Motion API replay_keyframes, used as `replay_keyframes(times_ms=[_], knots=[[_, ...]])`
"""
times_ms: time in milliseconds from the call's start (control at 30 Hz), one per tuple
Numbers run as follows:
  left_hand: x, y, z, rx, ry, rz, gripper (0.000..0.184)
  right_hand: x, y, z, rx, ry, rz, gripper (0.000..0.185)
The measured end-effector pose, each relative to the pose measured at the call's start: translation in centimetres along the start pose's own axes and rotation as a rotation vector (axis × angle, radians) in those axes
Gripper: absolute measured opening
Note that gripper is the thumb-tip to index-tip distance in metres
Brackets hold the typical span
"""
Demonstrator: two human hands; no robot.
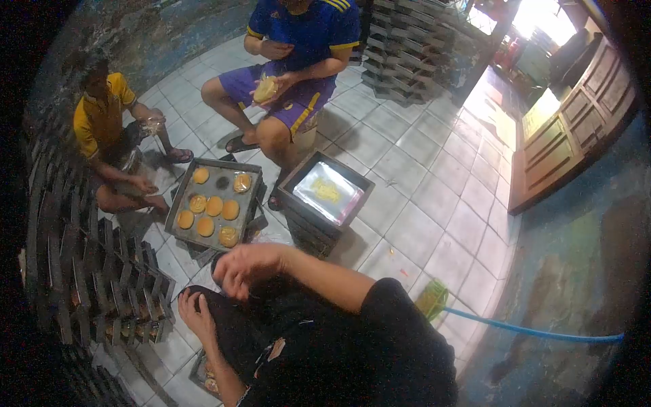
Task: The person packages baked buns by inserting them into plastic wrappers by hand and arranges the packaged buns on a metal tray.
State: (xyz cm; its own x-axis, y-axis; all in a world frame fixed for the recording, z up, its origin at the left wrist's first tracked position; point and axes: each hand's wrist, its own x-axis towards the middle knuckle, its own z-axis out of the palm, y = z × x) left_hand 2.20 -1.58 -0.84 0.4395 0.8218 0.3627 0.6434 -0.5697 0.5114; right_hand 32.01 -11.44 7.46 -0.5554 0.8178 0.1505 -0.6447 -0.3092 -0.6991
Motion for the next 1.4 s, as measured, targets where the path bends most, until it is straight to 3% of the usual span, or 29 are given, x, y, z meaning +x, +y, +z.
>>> replay_keyframes(times_ms=[33,67,167,200,267,300,367,400,467,500,533,600,633,700,800,1067,1133,1267,1333,1400], knots=[[-0.1,-0.1,0.0,-0.010,0.004,-0.017,0.025,0.1,1.2,-2.7,-0.033,0.180,-0.018,0.041],[-0.1,-0.1,-0.1,-0.019,0.008,-0.032,0.024,0.2,1.8,-2.6,-0.035,0.177,-0.022,0.041],[-0.6,-0.7,-0.1,0.005,0.026,-0.014,0.022,0.7,3.6,-2.1,-1.851,0.543,0.244,0.044],[-0.6,-0.6,-0.1,0.004,0.031,-0.014,0.022,0.9,3.2,-1.7,-1.856,0.540,0.242,0.044],[-0.8,-0.7,-0.6,-0.032,0.023,-0.015,0.022,1.9,2.4,1.0,-0.724,0.352,0.105,0.034],[-0.8,-0.6,-0.7,-0.027,0.021,-0.012,0.022,2.1,1.7,2.7,-0.721,0.352,0.100,0.034],[-0.7,-0.4,-0.7,-0.047,0.027,-0.027,0.022,2.1,0.3,5.3,-0.338,0.085,-0.012,0.031],[-0.7,-0.4,-0.8,-0.045,0.023,-0.027,0.022,2.0,-0.1,5.0,-0.334,0.086,-0.015,0.031],[-0.7,-0.2,-0.8,-0.036,0.015,-0.030,0.023,1.8,-0.9,4.1,-0.055,-0.173,-0.033,0.037],[-0.7,-0.2,-0.6,-0.040,0.012,-0.029,0.023,2.8,-0.1,1.4,-0.096,0.024,0.072,0.045],[-0.8,-0.3,-0.6,-0.038,0.009,-0.046,0.022,3.4,1.8,-1.0,-0.092,0.029,0.071,0.045],[-0.7,-0.4,-0.7,-0.033,0.011,-0.060,0.022,4.8,6.4,-4.2,-1.880,0.680,-0.204,0.052],[-0.8,-0.5,-0.7,-0.024,0.015,-0.051,0.022,5.4,8.0,-4.4,-1.877,0.681,-0.204,0.052],[-0.8,-0.1,-0.4,-0.021,0.020,-0.050,0.022,6.0,10.2,-4.6,-1.306,0.649,-0.252,0.049],[-0.5,0.2,-0.8,-0.017,0.025,-0.046,0.021,6.4,11.8,-5.0,-1.530,0.576,-0.338,0.045],[-0.5,-0.6,-0.6,-0.033,0.032,-0.073,0.024,6.4,9.5,-4.6,-1.429,0.478,-0.203,0.049],[-0.4,-0.2,-0.6,-0.054,0.040,-0.103,0.026,5.3,5.5,-0.9,-0.738,0.282,0.124,0.049],[-0.5,-0.4,-1.0,-0.052,0.032,-0.126,0.025,0.0,2.7,-0.9,0.159,0.075,-0.013,0.039],[-0.3,0.3,-1.0,-0.038,0.045,-0.172,0.025,-0.8,2.9,-1.6,-0.733,0.795,0.295,0.033],[-0.5,0.3,-1.1,-0.008,0.033,-0.162,0.025,-4.5,3.5,-3.5,-2.135,0.583,0.167,0.024]])
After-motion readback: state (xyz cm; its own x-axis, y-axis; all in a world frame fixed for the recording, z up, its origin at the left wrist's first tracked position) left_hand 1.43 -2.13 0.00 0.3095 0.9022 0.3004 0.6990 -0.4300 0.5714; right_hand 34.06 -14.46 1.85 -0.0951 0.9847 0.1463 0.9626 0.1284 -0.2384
